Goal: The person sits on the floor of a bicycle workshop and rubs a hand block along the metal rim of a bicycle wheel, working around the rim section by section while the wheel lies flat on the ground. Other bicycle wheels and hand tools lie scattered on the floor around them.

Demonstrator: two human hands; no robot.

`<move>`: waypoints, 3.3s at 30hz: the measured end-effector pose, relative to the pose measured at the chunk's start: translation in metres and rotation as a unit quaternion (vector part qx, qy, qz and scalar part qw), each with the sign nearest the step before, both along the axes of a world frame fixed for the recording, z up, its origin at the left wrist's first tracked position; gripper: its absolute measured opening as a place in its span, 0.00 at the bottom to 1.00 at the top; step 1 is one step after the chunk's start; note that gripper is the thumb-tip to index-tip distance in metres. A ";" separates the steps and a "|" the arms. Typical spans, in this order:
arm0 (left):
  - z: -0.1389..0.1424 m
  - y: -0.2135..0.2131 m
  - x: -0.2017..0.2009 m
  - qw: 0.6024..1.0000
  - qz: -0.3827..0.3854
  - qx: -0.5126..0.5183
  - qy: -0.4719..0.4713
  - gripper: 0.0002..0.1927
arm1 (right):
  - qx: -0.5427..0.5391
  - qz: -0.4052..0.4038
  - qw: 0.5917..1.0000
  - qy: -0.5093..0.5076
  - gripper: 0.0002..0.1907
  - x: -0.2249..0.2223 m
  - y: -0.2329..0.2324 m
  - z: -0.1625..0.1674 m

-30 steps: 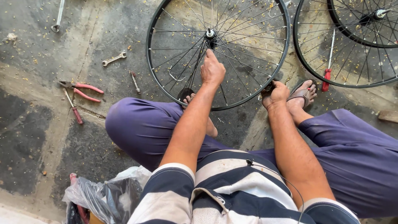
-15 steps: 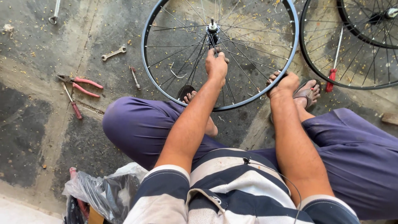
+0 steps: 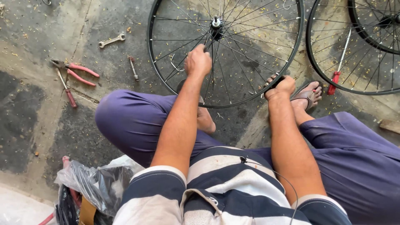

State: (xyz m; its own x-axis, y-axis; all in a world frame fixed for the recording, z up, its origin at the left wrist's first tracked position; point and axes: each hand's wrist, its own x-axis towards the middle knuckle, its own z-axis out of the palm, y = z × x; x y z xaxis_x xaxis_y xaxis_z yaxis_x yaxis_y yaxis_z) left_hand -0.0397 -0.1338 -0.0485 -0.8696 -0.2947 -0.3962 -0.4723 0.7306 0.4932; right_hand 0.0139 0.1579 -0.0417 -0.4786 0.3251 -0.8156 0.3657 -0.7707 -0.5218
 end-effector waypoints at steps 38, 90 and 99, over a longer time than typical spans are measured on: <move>-0.002 -0.006 -0.012 0.939 -0.088 -0.226 0.243 0.08 | 0.005 -0.022 0.999 0.041 0.08 0.002 0.003 -0.002; -0.040 0.107 0.087 0.815 0.024 0.564 -0.131 0.10 | 0.052 0.002 0.991 0.125 0.09 -0.027 -0.008 0.009; -0.010 0.140 0.049 0.788 0.122 0.597 -0.092 0.14 | 0.114 0.105 0.983 0.093 0.08 0.025 0.004 0.033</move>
State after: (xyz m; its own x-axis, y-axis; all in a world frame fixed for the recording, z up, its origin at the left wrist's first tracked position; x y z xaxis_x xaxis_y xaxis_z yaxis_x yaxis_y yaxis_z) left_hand 0.0094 0.0058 -0.0581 -0.7407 0.2331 -0.6301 -0.6699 -0.3260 0.6670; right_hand 0.0387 0.1617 -0.0089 -0.6892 0.3667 -0.6249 0.3864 -0.5435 -0.7451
